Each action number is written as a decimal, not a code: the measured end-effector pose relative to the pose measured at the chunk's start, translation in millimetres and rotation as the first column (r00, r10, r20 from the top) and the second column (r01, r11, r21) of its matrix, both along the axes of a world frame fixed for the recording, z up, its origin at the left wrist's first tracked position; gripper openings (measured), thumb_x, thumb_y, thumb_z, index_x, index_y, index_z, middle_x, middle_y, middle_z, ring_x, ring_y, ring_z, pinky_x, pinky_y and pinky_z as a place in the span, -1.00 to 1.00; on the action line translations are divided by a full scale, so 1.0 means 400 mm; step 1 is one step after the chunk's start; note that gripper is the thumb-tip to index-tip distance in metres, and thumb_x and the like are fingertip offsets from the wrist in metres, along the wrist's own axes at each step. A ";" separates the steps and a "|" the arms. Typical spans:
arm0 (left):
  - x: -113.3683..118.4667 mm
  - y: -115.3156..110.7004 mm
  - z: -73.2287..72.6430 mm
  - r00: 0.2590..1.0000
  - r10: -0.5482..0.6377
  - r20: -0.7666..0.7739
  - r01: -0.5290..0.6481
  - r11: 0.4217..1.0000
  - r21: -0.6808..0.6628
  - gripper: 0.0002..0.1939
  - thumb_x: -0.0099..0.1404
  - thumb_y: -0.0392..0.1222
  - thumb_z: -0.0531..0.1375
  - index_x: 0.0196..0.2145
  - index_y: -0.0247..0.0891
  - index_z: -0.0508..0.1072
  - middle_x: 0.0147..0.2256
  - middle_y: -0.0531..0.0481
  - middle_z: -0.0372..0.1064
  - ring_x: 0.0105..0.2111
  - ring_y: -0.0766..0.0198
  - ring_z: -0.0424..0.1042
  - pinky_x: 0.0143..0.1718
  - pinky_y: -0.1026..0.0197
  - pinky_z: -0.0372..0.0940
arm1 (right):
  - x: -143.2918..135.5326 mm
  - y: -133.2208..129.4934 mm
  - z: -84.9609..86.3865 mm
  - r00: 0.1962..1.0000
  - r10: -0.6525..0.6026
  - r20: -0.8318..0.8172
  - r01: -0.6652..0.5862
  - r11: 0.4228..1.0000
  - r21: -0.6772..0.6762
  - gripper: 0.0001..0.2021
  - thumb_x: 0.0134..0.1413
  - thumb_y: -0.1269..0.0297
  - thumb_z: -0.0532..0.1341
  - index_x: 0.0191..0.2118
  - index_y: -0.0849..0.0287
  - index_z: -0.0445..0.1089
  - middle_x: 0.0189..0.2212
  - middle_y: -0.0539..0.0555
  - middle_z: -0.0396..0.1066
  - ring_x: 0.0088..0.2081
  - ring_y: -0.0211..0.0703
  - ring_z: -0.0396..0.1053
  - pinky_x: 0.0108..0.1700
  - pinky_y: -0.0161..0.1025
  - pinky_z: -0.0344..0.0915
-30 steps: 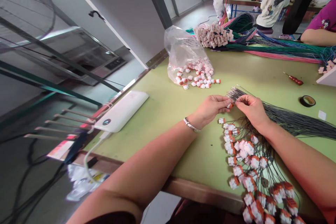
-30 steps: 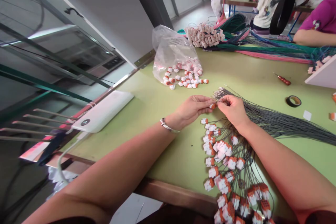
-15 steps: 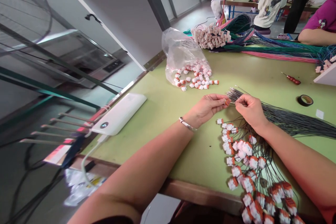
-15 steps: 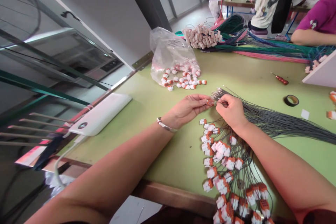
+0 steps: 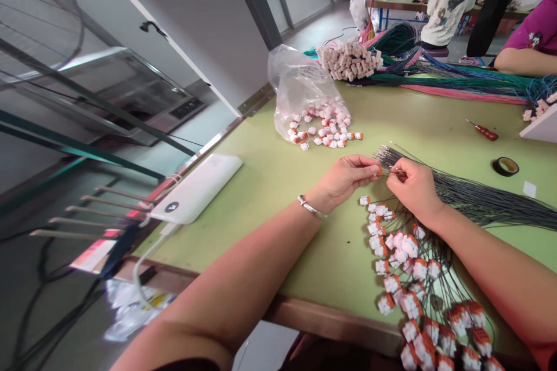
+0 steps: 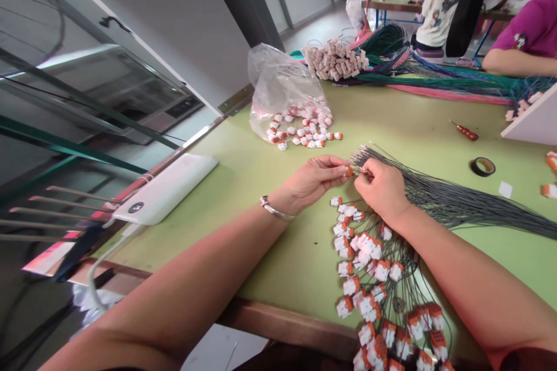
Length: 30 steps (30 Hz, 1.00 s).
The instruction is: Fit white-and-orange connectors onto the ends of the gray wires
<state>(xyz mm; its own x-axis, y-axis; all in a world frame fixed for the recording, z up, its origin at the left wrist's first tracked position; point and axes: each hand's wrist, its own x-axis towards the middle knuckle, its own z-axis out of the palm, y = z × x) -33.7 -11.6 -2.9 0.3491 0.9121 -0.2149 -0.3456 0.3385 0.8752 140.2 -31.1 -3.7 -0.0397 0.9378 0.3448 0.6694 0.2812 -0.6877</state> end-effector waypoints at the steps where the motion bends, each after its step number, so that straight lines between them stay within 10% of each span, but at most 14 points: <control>1: 0.002 -0.002 0.000 1.000 0.004 -0.018 -0.003 1.000 0.015 -0.85 0.00 -0.32 0.39 -0.42 -0.34 0.54 -0.44 0.02 0.49 -0.42 0.40 0.44 -0.23 0.26 0.35 | 0.000 -0.001 0.000 1.000 0.011 0.029 -0.012 1.000 0.013 -0.95 -0.14 0.33 0.13 -0.53 0.11 0.25 -0.65 -0.06 0.25 -0.59 -0.28 0.10 -0.45 -0.28 0.06; 9: 0.016 -0.013 0.006 0.999 -0.012 -0.042 0.011 1.000 -0.024 -0.87 0.03 -0.33 0.38 -0.45 -0.39 0.51 -0.42 -0.02 0.49 -0.42 0.41 0.44 -0.18 0.24 0.36 | 0.002 -0.003 -0.005 0.968 0.136 0.210 -0.154 0.985 0.073 -0.94 -0.12 0.37 0.12 -0.53 0.11 0.23 -0.63 -0.02 0.28 -0.56 -0.23 0.16 -0.43 -0.26 0.05; 30: 0.032 -0.014 -0.009 0.998 0.042 0.047 -0.038 0.996 -0.081 -0.88 0.00 -0.38 0.39 -0.51 -0.41 0.50 -0.49 0.00 0.46 -0.45 0.40 0.44 -0.21 0.27 0.36 | -0.005 0.007 -0.008 0.991 0.131 -0.036 -0.132 0.991 -0.029 -0.96 -0.13 0.32 0.12 -0.50 0.13 0.24 -0.67 -0.08 0.22 -0.62 -0.32 0.09 -0.48 -0.31 0.10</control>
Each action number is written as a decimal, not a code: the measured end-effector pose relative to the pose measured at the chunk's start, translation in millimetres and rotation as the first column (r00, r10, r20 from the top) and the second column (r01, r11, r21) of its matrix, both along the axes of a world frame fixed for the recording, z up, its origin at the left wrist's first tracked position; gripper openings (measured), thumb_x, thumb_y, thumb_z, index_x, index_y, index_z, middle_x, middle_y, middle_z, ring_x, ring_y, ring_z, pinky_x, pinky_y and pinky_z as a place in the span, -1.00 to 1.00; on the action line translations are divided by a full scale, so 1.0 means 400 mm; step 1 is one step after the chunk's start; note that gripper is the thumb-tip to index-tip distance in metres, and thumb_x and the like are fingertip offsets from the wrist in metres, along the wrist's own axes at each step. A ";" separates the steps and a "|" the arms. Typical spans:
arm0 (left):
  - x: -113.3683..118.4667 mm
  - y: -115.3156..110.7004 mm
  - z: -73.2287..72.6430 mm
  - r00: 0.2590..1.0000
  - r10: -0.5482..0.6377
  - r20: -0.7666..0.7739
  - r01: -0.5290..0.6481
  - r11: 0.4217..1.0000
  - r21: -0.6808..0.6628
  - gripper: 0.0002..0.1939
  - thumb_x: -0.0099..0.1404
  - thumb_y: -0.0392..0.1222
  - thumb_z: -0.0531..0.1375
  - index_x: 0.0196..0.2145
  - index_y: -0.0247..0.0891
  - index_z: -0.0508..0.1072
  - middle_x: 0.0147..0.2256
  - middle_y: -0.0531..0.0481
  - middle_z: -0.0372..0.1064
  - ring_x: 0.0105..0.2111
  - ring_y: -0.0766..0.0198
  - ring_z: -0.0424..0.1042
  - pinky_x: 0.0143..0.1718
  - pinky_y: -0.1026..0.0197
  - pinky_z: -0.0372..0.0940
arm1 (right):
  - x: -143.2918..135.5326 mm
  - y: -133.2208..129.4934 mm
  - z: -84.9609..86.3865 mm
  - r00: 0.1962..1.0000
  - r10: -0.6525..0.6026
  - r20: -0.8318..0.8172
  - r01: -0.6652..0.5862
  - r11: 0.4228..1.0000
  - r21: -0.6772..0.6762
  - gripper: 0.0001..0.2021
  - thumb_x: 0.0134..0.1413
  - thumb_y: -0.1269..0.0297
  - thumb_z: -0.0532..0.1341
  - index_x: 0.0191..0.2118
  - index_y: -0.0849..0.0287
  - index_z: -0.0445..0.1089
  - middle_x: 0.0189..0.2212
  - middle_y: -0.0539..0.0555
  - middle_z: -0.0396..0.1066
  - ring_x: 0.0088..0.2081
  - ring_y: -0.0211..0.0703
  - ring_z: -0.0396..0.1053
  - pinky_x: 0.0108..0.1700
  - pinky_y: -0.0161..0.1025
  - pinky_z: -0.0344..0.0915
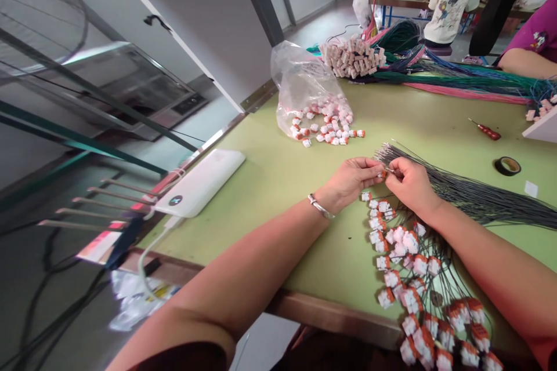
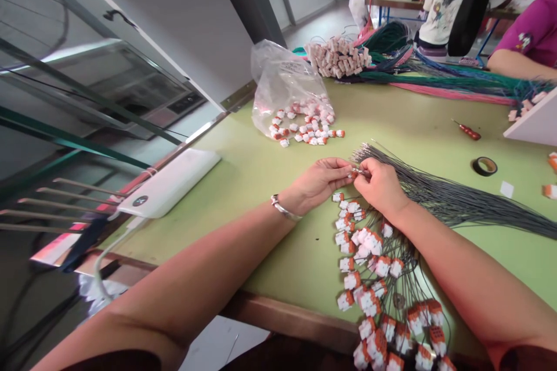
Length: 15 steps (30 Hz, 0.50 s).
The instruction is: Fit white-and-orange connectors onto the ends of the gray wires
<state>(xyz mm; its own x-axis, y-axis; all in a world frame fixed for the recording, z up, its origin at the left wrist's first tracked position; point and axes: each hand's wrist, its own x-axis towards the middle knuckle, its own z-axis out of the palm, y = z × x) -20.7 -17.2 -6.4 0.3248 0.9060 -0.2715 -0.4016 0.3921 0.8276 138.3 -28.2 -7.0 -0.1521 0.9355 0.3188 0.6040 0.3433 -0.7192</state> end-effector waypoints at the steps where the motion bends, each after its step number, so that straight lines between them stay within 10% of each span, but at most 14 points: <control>1: 0.000 0.000 0.001 1.000 0.010 0.009 -0.010 1.000 0.011 -0.88 -0.01 -0.37 0.39 -0.51 -0.41 0.50 -0.49 0.00 0.46 -0.46 0.40 0.44 -0.23 0.28 0.36 | -0.001 0.000 0.002 1.000 0.001 -0.008 -0.001 1.000 0.005 -0.96 -0.13 0.31 0.12 -0.50 0.13 0.24 -0.67 -0.08 0.21 -0.62 -0.32 0.08 -0.49 -0.31 0.09; 15: 0.002 0.002 0.010 1.000 0.027 0.015 -0.027 0.999 0.019 -0.88 0.04 -0.35 0.37 -0.50 -0.40 0.48 -0.50 0.03 0.44 -0.48 0.43 0.43 -0.26 0.31 0.37 | -0.004 0.001 -0.003 1.000 -0.008 0.003 0.008 0.999 0.044 -0.97 -0.15 0.35 0.12 -0.48 0.15 0.28 -0.67 -0.07 0.25 -0.63 -0.31 0.13 -0.49 -0.32 0.11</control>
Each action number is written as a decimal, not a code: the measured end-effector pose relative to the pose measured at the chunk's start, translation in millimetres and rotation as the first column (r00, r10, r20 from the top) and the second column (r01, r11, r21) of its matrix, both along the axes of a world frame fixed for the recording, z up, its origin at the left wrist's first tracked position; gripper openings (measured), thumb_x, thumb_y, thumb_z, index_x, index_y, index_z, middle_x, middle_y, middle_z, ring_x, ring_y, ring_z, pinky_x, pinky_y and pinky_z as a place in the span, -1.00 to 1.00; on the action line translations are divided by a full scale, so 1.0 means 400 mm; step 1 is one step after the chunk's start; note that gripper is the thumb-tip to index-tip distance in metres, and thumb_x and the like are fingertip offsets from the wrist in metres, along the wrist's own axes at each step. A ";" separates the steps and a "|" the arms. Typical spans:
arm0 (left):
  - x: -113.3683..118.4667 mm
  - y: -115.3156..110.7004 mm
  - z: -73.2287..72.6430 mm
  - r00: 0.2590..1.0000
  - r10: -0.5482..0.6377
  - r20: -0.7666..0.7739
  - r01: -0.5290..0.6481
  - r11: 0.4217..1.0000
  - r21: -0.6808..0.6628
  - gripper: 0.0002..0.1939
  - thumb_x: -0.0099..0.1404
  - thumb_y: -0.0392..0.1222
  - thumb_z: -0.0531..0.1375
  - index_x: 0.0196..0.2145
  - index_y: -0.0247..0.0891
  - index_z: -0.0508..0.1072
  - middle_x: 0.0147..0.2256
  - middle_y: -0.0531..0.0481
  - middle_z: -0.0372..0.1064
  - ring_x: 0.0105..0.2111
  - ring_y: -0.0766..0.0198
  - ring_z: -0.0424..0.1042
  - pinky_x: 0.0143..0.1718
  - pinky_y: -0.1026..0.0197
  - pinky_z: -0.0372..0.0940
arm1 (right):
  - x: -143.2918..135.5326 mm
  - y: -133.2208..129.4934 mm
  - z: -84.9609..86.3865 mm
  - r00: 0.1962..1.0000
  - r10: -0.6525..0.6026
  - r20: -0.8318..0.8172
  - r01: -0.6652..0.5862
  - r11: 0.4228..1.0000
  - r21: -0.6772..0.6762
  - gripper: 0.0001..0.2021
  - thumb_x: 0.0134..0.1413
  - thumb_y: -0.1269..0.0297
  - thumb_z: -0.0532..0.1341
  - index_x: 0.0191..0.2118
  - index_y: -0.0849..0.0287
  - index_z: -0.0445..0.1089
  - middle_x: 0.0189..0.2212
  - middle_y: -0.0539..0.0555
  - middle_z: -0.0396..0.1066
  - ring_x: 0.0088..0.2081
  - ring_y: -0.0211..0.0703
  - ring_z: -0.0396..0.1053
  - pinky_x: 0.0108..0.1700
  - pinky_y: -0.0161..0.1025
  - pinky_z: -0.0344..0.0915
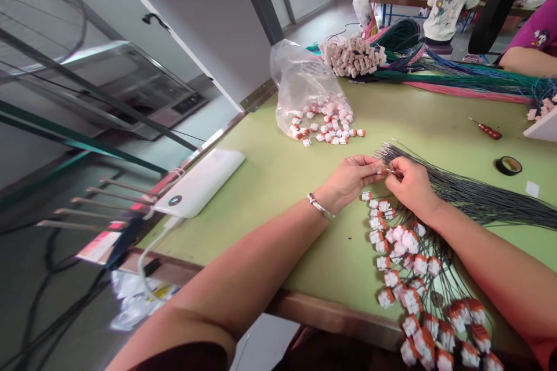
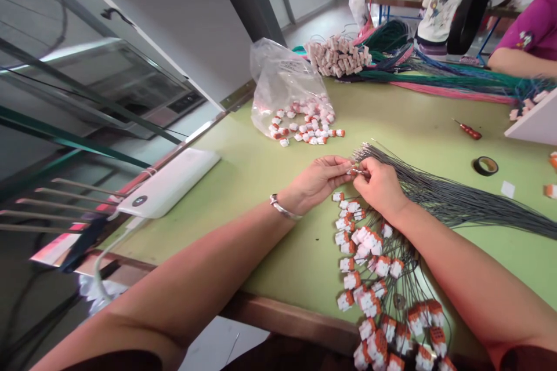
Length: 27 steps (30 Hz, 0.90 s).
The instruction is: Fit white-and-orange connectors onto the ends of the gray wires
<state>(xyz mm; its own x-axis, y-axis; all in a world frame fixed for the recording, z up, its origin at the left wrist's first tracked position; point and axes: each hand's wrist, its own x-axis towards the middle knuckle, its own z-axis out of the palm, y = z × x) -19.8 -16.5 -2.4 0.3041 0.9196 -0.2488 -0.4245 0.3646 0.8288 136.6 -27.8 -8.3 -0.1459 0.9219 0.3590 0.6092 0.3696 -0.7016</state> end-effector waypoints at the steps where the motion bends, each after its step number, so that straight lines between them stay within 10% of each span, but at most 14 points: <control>1: 0.001 0.000 -0.001 1.000 -0.004 -0.009 0.004 1.000 0.005 -0.86 0.03 -0.34 0.38 -0.51 -0.40 0.47 -0.51 0.03 0.44 -0.48 0.43 0.43 -0.26 0.31 0.37 | 0.000 0.000 -0.001 1.000 0.001 0.000 -0.001 1.000 -0.005 -0.96 -0.15 0.36 0.12 -0.47 0.15 0.29 -0.67 -0.07 0.25 -0.63 -0.31 0.13 -0.49 -0.32 0.12; 8: -0.029 0.007 0.009 0.948 -0.073 -0.309 0.130 0.977 0.169 -0.85 0.02 -0.26 0.37 -0.46 -0.38 0.50 -0.52 0.01 0.45 -0.51 0.42 0.38 -0.36 0.29 0.34 | 0.017 0.007 0.005 0.959 -0.028 -0.282 -0.007 0.993 -0.121 -0.88 -0.07 0.23 0.21 -0.45 0.17 0.37 -0.59 -0.03 0.34 -0.56 -0.28 0.24 -0.46 -0.30 0.21; 14: -0.077 0.014 0.066 0.537 -0.317 -0.782 0.680 0.710 0.180 -0.88 0.06 -0.20 0.30 -0.45 -0.32 0.57 -0.47 -0.04 0.48 -0.46 0.28 0.42 -0.39 0.25 0.30 | 0.030 0.012 0.013 0.857 -0.176 -0.484 0.047 0.963 -0.266 -0.72 -0.03 0.09 0.26 -0.28 0.19 0.50 -0.59 -0.02 0.36 -0.61 -0.31 0.21 -0.55 -0.30 0.19; 16: -0.111 0.036 0.074 0.433 0.016 -0.901 0.509 0.821 0.259 -0.78 0.17 -0.10 0.22 -0.45 -0.31 0.55 -0.44 -0.09 0.48 -0.41 0.21 0.43 -0.34 0.20 0.30 | 0.029 0.011 0.011 0.874 -0.157 -0.461 0.014 0.954 -0.298 -0.74 -0.06 0.14 0.28 -0.28 0.20 0.52 -0.62 -0.04 0.33 -0.62 -0.33 0.16 -0.57 -0.32 0.14; 19: -0.183 0.086 0.055 -0.048 0.504 -0.862 0.089 0.862 0.499 -0.71 0.26 -0.04 0.13 -0.29 -0.33 0.51 -0.27 -0.22 0.46 -0.26 0.08 0.43 -0.22 0.10 0.30 | 0.026 0.010 0.009 0.859 -0.171 -0.483 -0.013 0.935 -0.354 -0.76 -0.07 0.24 0.22 -0.25 0.22 0.49 -0.61 -0.03 0.33 -0.62 -0.35 0.13 -0.57 -0.33 0.11; 22: -0.245 0.133 0.016 -0.255 0.457 -0.852 0.032 0.885 0.465 -0.65 0.20 -0.06 0.20 -0.13 -0.33 0.46 -0.10 -0.31 0.41 -0.14 -0.04 0.42 -0.17 0.05 0.30 | 0.022 0.008 0.013 0.851 -0.204 -0.483 -0.008 0.916 -0.401 -0.75 -0.12 0.30 0.17 -0.23 0.20 0.42 -0.60 -0.03 0.38 -0.66 -0.36 0.08 -0.60 -0.34 0.04; 27: -0.273 0.157 -0.006 -0.293 0.429 -0.854 0.117 0.903 0.413 -0.71 0.22 -0.23 0.12 -0.15 -0.35 0.53 -0.15 -0.31 0.46 -0.11 -0.08 0.43 -0.11 0.02 0.30 | 0.017 0.004 0.024 0.888 -0.204 -0.412 0.004 0.899 -0.438 -0.94 -0.24 0.32 0.17 -0.50 0.16 0.29 -0.65 -0.03 0.34 -0.67 -0.36 0.06 -0.61 -0.34 -0.06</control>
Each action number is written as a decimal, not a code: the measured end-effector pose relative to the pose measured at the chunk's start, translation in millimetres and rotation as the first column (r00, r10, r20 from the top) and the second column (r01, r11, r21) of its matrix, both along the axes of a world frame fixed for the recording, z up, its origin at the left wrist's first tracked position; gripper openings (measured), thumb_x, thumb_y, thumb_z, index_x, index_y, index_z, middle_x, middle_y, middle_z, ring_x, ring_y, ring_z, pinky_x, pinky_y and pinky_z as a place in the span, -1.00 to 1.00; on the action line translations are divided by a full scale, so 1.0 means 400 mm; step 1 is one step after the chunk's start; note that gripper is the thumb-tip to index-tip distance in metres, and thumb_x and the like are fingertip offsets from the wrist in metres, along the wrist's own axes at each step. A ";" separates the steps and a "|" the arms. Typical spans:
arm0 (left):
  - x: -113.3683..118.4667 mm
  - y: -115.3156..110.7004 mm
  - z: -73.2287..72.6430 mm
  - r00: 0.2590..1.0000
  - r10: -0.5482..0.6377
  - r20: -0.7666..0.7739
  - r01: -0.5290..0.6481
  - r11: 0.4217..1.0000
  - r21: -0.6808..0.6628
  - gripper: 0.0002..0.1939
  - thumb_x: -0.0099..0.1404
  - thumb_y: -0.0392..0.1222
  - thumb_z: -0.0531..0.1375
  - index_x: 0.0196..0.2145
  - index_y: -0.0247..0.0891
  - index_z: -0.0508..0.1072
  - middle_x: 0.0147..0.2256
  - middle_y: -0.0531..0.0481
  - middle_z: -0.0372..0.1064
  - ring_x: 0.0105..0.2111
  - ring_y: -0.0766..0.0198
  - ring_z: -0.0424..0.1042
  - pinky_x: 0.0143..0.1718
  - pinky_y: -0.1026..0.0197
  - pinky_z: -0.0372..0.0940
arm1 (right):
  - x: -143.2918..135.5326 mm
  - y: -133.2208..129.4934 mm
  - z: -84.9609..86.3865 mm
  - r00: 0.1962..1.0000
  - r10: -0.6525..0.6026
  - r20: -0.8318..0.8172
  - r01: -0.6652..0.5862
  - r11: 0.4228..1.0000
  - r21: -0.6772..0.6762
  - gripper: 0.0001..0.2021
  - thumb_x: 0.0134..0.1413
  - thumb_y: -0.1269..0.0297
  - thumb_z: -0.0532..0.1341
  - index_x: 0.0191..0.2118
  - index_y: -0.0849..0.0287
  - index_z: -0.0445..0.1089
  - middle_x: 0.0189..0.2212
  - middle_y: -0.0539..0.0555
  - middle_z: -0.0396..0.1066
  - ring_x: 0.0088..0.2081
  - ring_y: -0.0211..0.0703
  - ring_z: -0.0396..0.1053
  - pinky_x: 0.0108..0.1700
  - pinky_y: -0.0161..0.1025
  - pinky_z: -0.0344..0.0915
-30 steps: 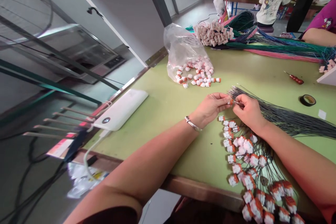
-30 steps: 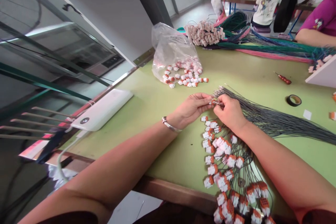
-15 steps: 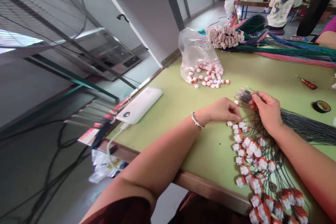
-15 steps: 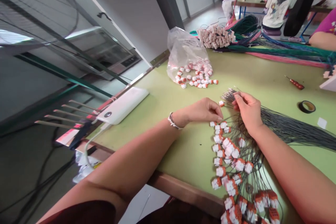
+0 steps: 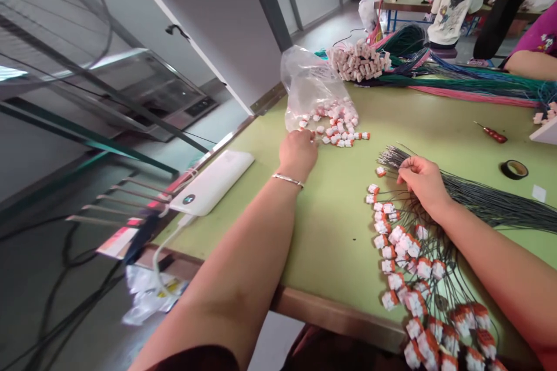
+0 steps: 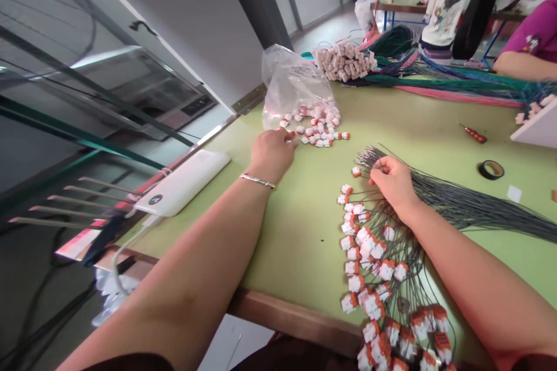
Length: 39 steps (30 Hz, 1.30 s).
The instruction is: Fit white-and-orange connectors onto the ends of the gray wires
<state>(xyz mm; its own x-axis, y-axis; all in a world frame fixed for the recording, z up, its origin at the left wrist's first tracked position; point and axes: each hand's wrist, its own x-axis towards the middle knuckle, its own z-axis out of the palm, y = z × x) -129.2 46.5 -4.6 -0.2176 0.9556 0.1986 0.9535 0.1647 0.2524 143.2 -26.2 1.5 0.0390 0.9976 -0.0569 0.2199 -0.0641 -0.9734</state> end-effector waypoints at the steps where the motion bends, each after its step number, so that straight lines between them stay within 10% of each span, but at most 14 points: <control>1: 0.005 -0.002 0.005 1.000 -0.011 0.012 0.011 1.000 0.021 -0.70 0.23 -0.24 0.10 -0.16 -0.35 0.54 -0.16 -0.31 0.47 -0.11 -0.08 0.43 -0.10 0.01 0.30 | -0.001 0.001 0.000 1.000 -0.002 0.014 0.002 1.000 0.001 -0.95 -0.25 0.32 0.17 -0.53 0.15 0.28 -0.67 -0.05 0.30 -0.66 -0.36 0.05 -0.60 -0.33 -0.06; 6: 0.085 -0.043 0.033 0.897 -0.234 0.374 0.177 0.967 0.181 -0.72 0.19 -0.27 0.13 -0.19 -0.31 0.58 -0.24 -0.16 0.51 -0.21 0.10 0.45 -0.10 0.07 0.33 | 0.000 0.008 -0.012 0.998 -0.021 0.067 0.014 0.995 0.098 -0.93 -0.26 0.30 0.17 -0.57 0.15 0.27 -0.67 -0.09 0.18 -0.58 -0.32 0.06 -0.51 -0.31 0.01; 12: 0.222 -0.128 0.028 0.312 -0.275 0.909 0.524 0.848 0.077 -0.70 0.12 -0.17 0.27 -0.19 -0.34 0.58 -0.41 -0.08 0.49 -0.48 0.35 0.38 -0.37 0.25 0.34 | -0.001 0.010 -0.024 0.994 0.038 0.098 -0.052 0.988 0.145 -0.86 -0.24 0.25 0.24 -0.60 0.15 0.27 -0.67 -0.09 0.16 -0.57 -0.31 0.05 -0.51 -0.30 0.00; 21: 0.253 -0.156 0.036 0.328 -0.403 0.854 0.531 0.827 0.186 -0.87 0.11 -0.29 0.28 -0.36 -0.27 0.62 -0.32 -0.08 0.50 -0.33 0.31 0.44 -0.25 0.26 0.35 | -0.007 0.010 -0.038 0.969 0.103 0.226 -0.153 0.964 0.216 -0.87 -0.22 0.28 0.19 -0.60 0.14 0.21 -0.67 -0.12 0.11 -0.57 -0.34 0.01 -0.52 -0.33 -0.02; 30: 0.262 -0.157 0.025 0.294 -0.288 0.911 0.468 0.875 0.126 -0.90 0.08 -0.32 0.29 -0.39 -0.32 0.59 -0.40 -0.04 0.48 -0.44 0.38 0.38 -0.34 0.29 0.32 | -0.007 0.002 -0.034 0.957 0.082 0.278 -0.158 0.952 0.263 -0.87 -0.16 0.26 0.19 -0.43 0.18 0.40 -0.65 -0.09 0.21 -0.58 -0.32 0.09 -0.49 -0.32 0.08; 39: 0.233 -0.138 0.012 -0.180 0.102 0.978 0.536 0.844 0.010 -0.81 0.14 -0.36 0.28 -0.24 -0.32 0.56 -0.38 -0.04 0.50 -0.41 0.40 0.44 -0.17 0.23 0.36 | -0.007 -0.001 -0.008 0.991 -0.024 0.134 -0.011 0.967 0.254 -0.87 -0.13 0.24 0.17 -0.55 0.16 0.34 -0.65 -0.05 0.25 -0.58 -0.29 0.13 -0.50 -0.30 0.13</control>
